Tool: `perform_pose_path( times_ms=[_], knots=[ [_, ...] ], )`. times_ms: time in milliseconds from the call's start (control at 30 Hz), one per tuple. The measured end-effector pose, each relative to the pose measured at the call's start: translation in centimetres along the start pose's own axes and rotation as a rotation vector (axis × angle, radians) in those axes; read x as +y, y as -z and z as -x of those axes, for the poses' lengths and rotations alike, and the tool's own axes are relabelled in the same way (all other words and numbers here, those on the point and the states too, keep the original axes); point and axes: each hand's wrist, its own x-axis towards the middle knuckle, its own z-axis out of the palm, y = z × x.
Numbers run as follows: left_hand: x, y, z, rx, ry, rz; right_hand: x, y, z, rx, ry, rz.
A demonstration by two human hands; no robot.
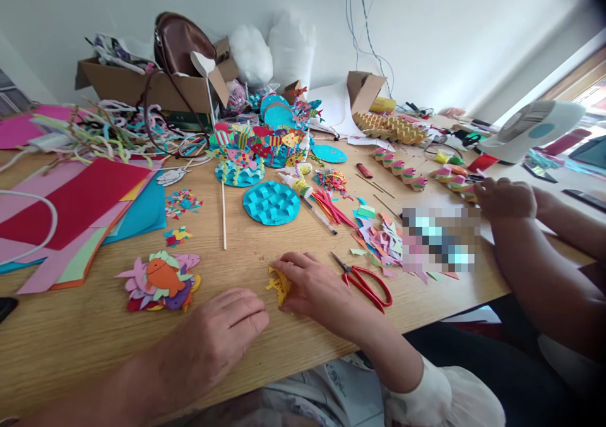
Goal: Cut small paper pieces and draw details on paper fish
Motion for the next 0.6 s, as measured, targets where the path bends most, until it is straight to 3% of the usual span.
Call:
perform_pose_path(
  times_ms=[433,600],
  knots=[
    [-0.6,0.3,-0.1,0.058,-0.009,-0.049,-0.5,0.7,0.6,0.021,-0.052,-0.084],
    [-1.1,0.2,-0.3,0.116,-0.013,-0.044,-0.6,1.4,0.9,-0.061,-0.134,-0.119]
  ],
)
